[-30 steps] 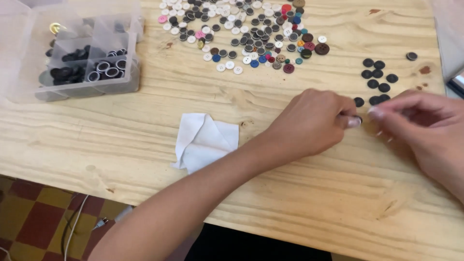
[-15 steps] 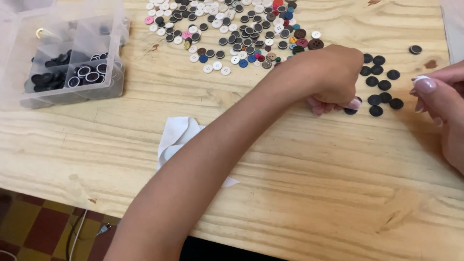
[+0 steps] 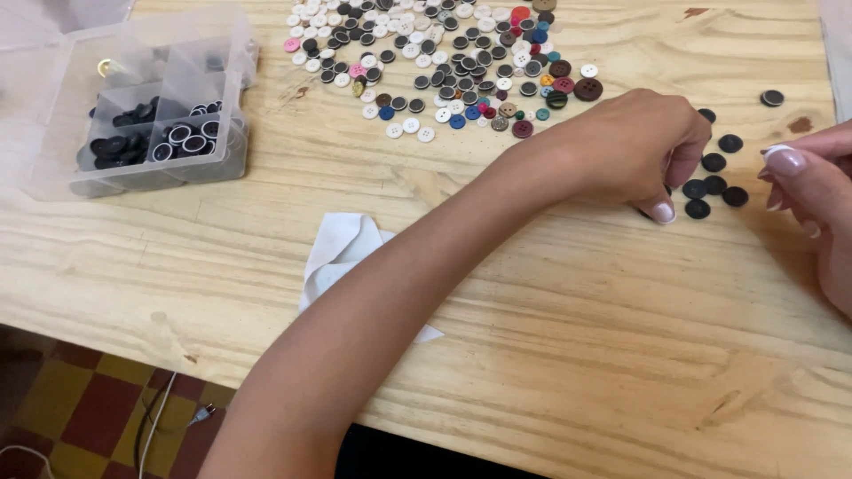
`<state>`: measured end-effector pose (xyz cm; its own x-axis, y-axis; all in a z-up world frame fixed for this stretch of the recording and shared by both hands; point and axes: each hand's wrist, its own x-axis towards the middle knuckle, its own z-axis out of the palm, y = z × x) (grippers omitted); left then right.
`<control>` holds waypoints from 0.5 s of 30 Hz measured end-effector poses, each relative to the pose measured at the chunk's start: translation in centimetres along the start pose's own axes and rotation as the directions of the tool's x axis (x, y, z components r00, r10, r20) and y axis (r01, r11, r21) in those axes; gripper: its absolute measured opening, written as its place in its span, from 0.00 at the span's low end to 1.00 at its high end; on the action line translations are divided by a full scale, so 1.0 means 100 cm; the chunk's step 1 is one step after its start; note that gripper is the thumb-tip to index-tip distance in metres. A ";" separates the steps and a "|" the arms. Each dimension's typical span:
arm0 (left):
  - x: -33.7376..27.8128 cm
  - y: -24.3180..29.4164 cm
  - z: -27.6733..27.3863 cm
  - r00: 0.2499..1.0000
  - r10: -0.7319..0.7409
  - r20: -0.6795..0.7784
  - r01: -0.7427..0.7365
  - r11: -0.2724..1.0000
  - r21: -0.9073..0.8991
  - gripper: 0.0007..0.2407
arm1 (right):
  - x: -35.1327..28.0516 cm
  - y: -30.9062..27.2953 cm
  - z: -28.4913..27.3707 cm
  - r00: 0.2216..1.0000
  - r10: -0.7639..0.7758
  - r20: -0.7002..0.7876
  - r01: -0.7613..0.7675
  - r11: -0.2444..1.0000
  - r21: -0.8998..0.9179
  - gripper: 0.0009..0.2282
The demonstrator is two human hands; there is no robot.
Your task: The person sorts a large pile of mixed buttons on a wooden table, picking them up by hand and placing them into a clear plastic organizer box. The person also wipes the table surface with a white cloth during the process.
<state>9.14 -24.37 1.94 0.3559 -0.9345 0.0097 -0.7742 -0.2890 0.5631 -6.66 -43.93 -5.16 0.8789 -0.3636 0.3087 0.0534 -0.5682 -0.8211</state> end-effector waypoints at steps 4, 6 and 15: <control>-0.001 0.000 0.003 0.999 0.041 -0.013 -0.041 0.999 0.004 0.15 | 0.007 0.021 -0.002 0.999 0.021 0.024 -0.022 0.999 0.034 0.09; -0.006 0.008 0.000 0.999 -0.035 0.029 0.034 0.999 0.019 0.15 | 0.009 0.024 -0.002 0.999 0.003 0.036 -0.005 0.999 0.044 0.10; 0.001 0.026 0.009 0.993 -0.059 0.100 0.029 0.960 0.277 0.08 | 0.008 0.010 0.003 0.999 0.053 -0.003 -0.052 0.988 0.147 0.07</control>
<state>6.70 -25.39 2.67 0.3471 -0.9318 -0.1058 -0.8782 -0.3625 0.3119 -5.77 -44.54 -5.89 0.8791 -0.3953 0.2662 0.0766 -0.4341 -0.8976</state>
